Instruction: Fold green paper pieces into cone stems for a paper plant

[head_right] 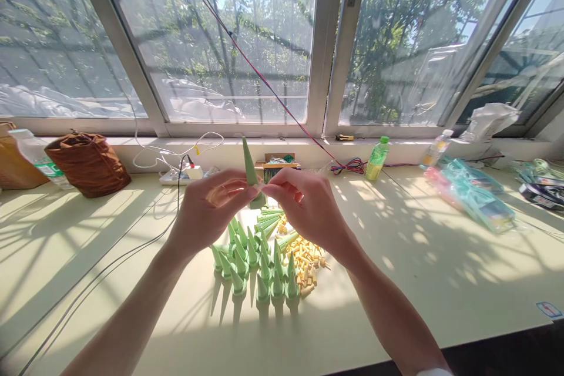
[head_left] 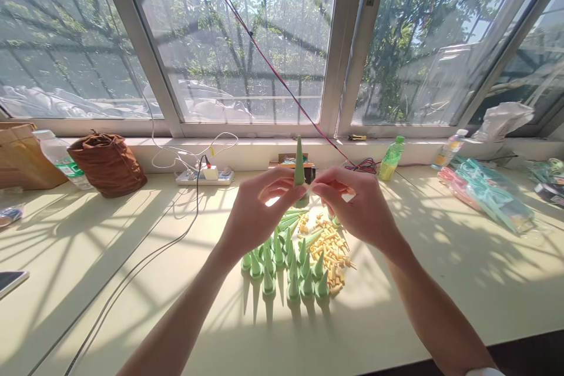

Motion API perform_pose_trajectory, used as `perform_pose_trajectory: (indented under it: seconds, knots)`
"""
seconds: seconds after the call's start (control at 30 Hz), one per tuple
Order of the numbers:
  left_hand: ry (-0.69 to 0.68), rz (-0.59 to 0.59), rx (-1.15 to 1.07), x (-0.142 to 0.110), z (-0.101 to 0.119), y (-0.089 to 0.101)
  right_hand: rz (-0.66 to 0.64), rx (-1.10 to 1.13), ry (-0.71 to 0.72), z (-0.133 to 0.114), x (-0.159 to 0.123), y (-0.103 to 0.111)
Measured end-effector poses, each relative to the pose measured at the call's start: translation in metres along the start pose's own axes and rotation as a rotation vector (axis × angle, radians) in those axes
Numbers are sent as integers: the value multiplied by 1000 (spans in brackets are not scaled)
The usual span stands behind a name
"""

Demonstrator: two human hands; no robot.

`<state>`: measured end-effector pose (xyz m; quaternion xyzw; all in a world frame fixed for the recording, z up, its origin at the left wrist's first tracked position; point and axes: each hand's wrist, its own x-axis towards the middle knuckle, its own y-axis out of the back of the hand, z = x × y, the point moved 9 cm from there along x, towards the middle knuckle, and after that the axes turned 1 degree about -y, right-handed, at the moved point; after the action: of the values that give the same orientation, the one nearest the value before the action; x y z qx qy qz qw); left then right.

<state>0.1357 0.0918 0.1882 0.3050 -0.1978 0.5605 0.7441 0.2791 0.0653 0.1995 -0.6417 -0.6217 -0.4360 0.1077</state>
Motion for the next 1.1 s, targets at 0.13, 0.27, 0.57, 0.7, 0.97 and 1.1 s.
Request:
perform_pose_trajectory:
  seconds: [0.13, 0.27, 0.57, 0.7, 0.97, 1.1]
  knots:
    - [-96, -2, 62, -2, 8, -3, 29, 5, -84, 6, 1, 0]
    - [-241, 1, 232, -4, 22, -8, 10, 4, -121, 11, 2, -1]
    - [-24, 2, 88, 0, 3, -1, -8, 11, -86, 15, 3, 0]
    - [108, -28, -90, 1, -9, 2, -49, -48, 56, 3, 2, -1]
    - [278, -66, -300, 3, -21, -3, -80, -160, 238, -10, -1, 0]
    - [308, -94, -299, 3, -24, -5, -81, -176, 292, -12, -2, -2]
